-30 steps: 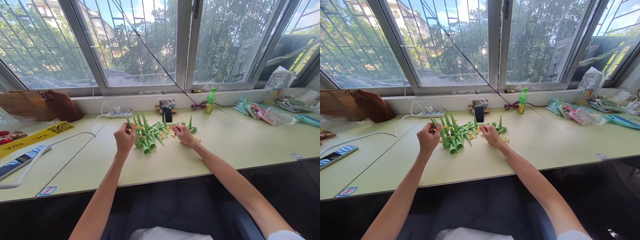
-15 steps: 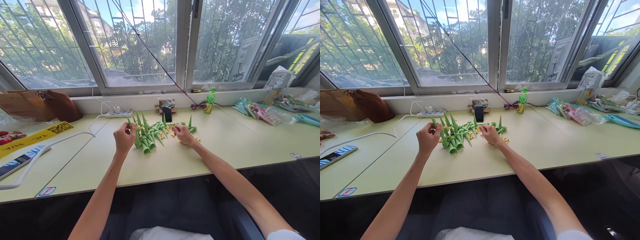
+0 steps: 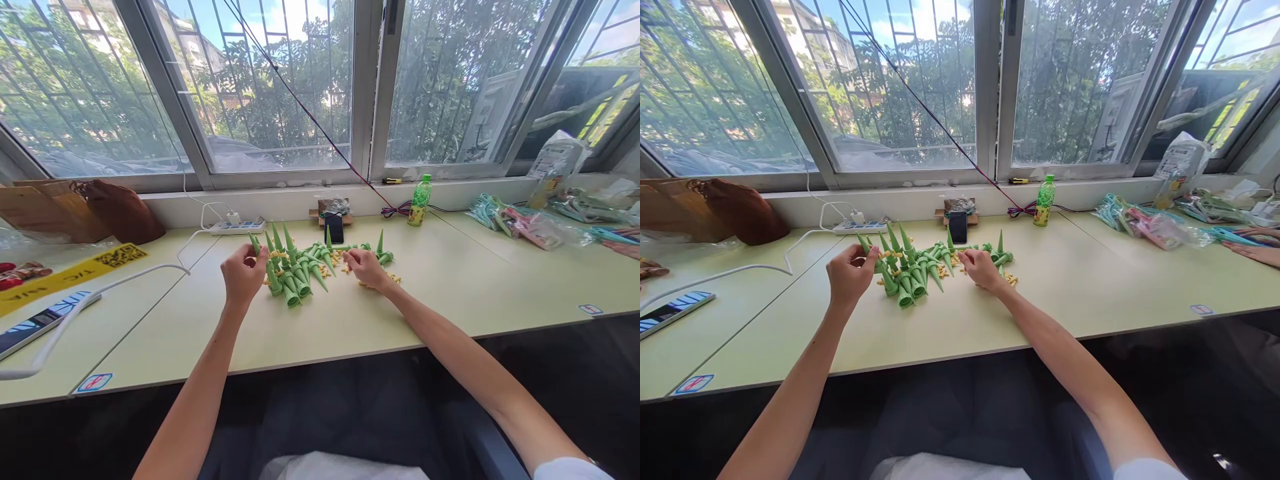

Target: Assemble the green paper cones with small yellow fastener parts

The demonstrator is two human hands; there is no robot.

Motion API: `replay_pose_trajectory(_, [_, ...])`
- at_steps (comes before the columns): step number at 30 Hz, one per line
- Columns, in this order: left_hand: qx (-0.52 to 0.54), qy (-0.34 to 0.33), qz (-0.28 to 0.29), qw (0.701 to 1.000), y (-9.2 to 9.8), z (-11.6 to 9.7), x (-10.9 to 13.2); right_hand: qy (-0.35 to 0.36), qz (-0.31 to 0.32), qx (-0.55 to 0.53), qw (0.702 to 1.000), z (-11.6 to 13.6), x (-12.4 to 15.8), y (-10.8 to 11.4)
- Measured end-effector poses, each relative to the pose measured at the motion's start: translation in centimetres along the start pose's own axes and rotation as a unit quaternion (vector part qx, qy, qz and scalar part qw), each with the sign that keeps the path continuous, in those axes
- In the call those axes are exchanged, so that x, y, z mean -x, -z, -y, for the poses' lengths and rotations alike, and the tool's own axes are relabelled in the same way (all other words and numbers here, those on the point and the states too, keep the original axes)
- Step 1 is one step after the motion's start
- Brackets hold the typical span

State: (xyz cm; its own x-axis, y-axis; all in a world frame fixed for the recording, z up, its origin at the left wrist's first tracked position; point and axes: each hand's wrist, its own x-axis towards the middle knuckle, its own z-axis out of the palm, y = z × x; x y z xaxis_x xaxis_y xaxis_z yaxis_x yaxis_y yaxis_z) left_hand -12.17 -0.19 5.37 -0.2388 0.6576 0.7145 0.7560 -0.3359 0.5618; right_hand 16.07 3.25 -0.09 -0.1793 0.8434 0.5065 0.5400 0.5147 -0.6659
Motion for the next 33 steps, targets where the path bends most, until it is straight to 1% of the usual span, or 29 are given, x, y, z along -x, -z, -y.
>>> replay_pose_trajectory(2, [0.011, 0.008, 0.006, 1.0, 0.1, -0.1, -0.1, -0.002, 0.001, 0.0, 1.0, 0.0, 0.0, 0.0])
replay_pose_trajectory(8, [0.002, -0.003, 0.026, 1.0, 0.4, 0.0, 0.1, -0.001, 0.001, -0.004, 1.0, 0.0, 0.0, 0.0])
replay_pose_trajectory(10, [0.0, -0.002, 0.027, 1.0, 0.3, 0.1, 0.3, 0.0, 0.002, -0.004, 1.0, 0.1, 0.0, 0.0])
replay_pose_trajectory(13, [0.004, -0.004, 0.045, 0.999, 0.1, 0.5, 0.6, 0.003, 0.001, -0.003, 1.0, 0.1, 0.0, -0.1])
replay_pose_trajectory(17, [0.0, -0.008, 0.041, 0.999, -0.3, 0.9, 0.8, 0.006, 0.004, -0.004, 1.0, 0.0, 0.0, -0.1])
replay_pose_trajectory(22, [-0.017, -0.008, 0.05, 0.999, -0.6, 1.3, 0.7, 0.018, 0.005, -0.003, 1.0, -0.3, -0.1, -0.3])
replay_pose_trajectory(26, [-0.014, -0.001, 0.051, 0.999, -0.7, 1.2, 0.9, 0.017, 0.011, -0.004, 1.0, -0.4, -0.1, -0.4])
replay_pose_trajectory(30, [0.014, 0.017, 0.031, 0.999, -0.3, 0.6, 1.2, 0.015, 0.014, -0.002, 1.0, -0.4, -0.1, -0.4])
replay_pose_trajectory(31, [0.016, 0.017, 0.018, 1.0, -0.1, 0.4, 1.3, 0.016, 0.015, -0.001, 1.0, -0.4, -0.1, -0.3])
replay_pose_trajectory(33, [0.015, 0.004, -0.024, 1.0, 0.3, 0.0, 1.5, 0.017, 0.016, 0.002, 1.0, -0.3, -0.2, -0.3])
